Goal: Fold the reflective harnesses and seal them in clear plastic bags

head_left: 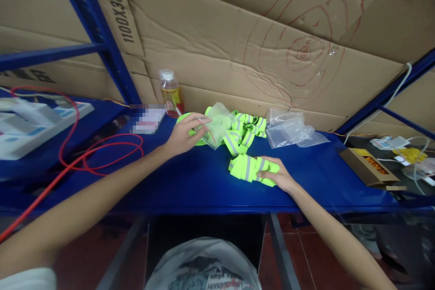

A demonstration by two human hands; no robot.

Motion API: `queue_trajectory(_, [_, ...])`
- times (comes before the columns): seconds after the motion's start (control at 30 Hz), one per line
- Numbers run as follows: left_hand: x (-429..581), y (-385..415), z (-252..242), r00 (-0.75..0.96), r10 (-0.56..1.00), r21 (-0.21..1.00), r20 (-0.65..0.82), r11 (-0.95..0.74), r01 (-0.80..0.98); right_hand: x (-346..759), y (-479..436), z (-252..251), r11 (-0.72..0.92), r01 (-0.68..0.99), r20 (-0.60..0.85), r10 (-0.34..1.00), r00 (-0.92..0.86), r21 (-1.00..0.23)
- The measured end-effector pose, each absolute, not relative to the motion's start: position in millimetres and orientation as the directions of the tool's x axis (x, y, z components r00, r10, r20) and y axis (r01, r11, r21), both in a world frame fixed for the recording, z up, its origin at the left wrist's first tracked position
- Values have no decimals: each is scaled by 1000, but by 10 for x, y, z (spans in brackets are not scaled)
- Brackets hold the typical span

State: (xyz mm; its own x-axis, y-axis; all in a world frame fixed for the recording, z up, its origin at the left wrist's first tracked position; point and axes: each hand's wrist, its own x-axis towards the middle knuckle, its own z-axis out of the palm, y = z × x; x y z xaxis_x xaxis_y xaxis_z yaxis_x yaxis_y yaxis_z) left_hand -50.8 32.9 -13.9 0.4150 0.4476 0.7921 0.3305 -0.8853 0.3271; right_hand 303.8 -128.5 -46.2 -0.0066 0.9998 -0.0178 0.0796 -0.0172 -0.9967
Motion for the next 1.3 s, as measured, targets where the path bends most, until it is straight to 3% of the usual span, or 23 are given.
queue_trajectory(0.2, [-475, 216, -42, 312, 356, 186, 881, -867, 463, 3007, -1295, -395, -103, -83, -109, 991, 79, -991])
queue_trajectory(0.37, [-561, 86, 326, 556, 264, -175, 788, -770, 613, 2892, -1266, -242, -65, -183, -78, 995, 67, -981])
queue_trajectory(0.47, [-526, -114, 573, 661, 369, -262, 653, -709, 655, 2799, -1217, -118, -27, -237, -34, 999, 24, -971])
queue_trajectory(0.6, [-365, -305, 659, 724, 552, -227, 413, -708, 669, 2649, -1091, 3, 22, -267, 31, 999, -28, -963])
queue_trajectory(0.73, [-263, -211, 485, 739, 589, -15, 328, -779, 627, 2523, -922, -22, 39, -260, 52, 998, -46, -965])
queue_trajectory(0.9, [-263, -6, 172, 734, 490, 174, 470, -867, 468, 2464, -838, -110, 41, -263, 33, 999, 35, -964])
queue_trajectory(1.03, [-232, 9, 30, 609, 471, 282, 638, -879, 384, 2456, -857, -123, 21, -263, 2, 997, 74, -965])
queue_trajectory(1.17, [-202, -11, 1, 516, 456, 282, 725, -880, 381, 2448, -855, -134, 36, -231, 5, 991, 136, -972])
queue_trajectory(1.3, [-189, -57, 0, 507, 393, 182, 767, -891, 415, 2420, -834, -175, 69, -204, 33, 984, 173, -976])
